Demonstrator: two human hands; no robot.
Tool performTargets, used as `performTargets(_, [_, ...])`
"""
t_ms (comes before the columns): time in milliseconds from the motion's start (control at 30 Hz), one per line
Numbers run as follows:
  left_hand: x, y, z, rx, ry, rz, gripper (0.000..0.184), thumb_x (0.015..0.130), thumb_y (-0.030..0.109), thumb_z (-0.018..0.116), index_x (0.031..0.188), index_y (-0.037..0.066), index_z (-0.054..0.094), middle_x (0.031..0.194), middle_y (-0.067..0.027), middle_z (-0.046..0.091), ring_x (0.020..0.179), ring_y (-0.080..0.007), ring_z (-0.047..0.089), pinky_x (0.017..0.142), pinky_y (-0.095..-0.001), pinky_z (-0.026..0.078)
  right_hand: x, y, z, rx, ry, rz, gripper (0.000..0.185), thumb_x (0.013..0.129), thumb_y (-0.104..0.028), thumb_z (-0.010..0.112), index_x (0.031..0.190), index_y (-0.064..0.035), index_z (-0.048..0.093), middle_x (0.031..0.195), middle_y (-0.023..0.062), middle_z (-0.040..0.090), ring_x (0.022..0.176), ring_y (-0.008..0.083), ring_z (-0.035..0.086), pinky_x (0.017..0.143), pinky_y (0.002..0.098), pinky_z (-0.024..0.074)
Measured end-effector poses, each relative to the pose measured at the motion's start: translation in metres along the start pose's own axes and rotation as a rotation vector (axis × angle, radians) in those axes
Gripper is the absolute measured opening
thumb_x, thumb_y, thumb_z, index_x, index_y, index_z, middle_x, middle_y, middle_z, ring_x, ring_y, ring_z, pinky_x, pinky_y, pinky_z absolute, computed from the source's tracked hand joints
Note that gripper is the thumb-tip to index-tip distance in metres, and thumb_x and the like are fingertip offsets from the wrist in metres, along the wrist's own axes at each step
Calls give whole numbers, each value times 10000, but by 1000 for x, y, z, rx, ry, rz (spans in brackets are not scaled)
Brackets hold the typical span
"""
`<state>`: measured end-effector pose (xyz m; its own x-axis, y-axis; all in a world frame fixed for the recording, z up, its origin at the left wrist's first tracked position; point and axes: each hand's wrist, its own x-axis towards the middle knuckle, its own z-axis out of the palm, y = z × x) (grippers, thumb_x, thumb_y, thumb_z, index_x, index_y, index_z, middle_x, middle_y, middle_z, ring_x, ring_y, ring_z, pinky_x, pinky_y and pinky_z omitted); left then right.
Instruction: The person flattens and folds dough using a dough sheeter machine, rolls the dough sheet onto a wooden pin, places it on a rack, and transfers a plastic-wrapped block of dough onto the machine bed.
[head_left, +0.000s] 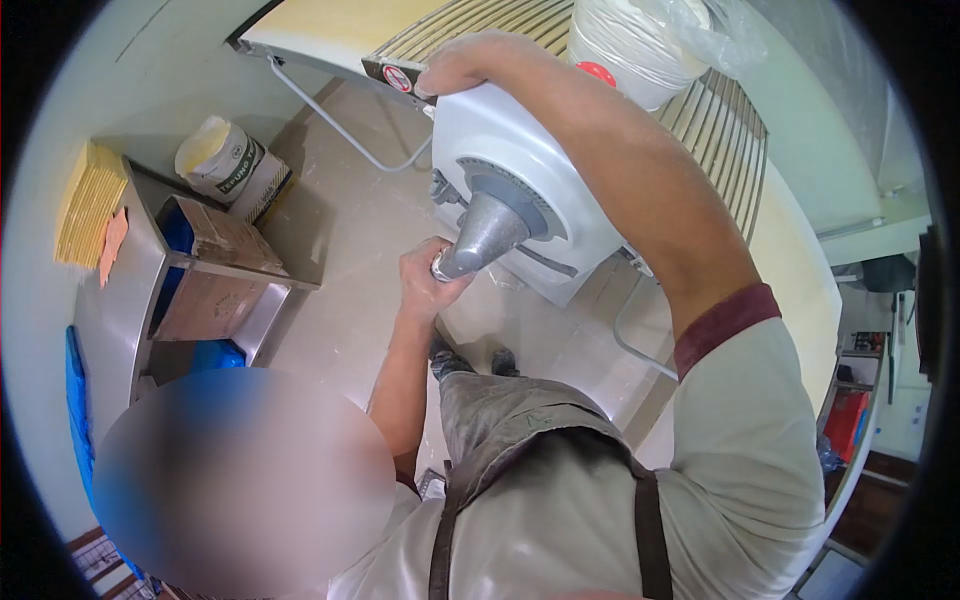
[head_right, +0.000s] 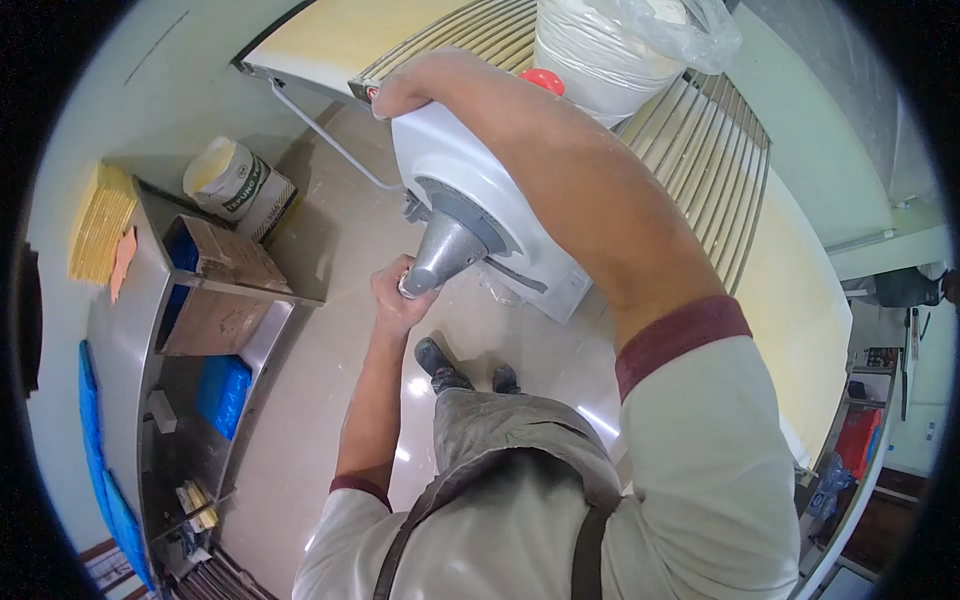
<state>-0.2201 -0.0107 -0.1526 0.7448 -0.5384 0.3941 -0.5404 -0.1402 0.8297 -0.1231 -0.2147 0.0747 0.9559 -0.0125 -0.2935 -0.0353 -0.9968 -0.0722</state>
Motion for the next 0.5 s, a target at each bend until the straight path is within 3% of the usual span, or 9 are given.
performTargets(67, [-1, -1, 2, 8, -12, -6, 284, 565, 187, 764, 750, 29, 617, 659, -117, 617, 589, -248, 627, 568, -327, 481, 2, 2, 4, -20, 8, 30, 544, 834, -401, 409, 1138, -8, 630, 1219, 204, 584, 1104, 324, 572, 909, 443, 419])
performTargets(133, [0, -1, 5, 22, 62, 78, 255, 641, 235, 747, 695, 33, 600, 546, -83, 572, 492, -183, 592, 500, -292, 453, 7, 3, 7, -40, 7, 19, 538, 837, -391, 403, 1153, -16, 623, 1228, 199, 580, 1107, 322, 571, 912, 444, 417])
performTargets(267, [0, -6, 5, 15, 80, 106, 261, 625, 237, 750, 690, 32, 601, 549, -84, 576, 492, -178, 589, 501, -290, 453, 6, 2, 7, -29, 0, 22, 523, 845, -370, 385, 1191, -48, 607, 1244, 178, 576, 1114, 319, 568, 926, 442, 412])
performTargets(367, [3, -9, 6, 59, 106, 141, 276, 613, 253, 749, 685, 32, 600, 546, -87, 573, 484, -185, 584, 496, -292, 449, 4, 1, 5, -91, 29, 21, 516, 845, -375, 383, 1186, -64, 615, 1238, 170, 582, 1115, 318, 568, 912, 444, 423])
performTargets(433, [6, -4, 2, 71, 81, 127, 271, 561, 220, 761, 698, 43, 608, 621, -115, 615, 544, -269, 620, 524, -336, 481, -11, -6, -2, -88, 42, 29, 515, 846, -384, 395, 1182, -61, 616, 1237, 172, 582, 1114, 317, 569, 909, 448, 428])
performTargets(500, [8, -3, 0, 74, 64, 160, 271, 556, 217, 763, 695, 44, 607, 616, -112, 610, 545, -270, 617, 529, -340, 480, -14, -7, -2, -82, 52, 36, 516, 847, -393, 407, 1179, -57, 616, 1236, 173, 582, 1113, 315, 570, 907, 451, 433])
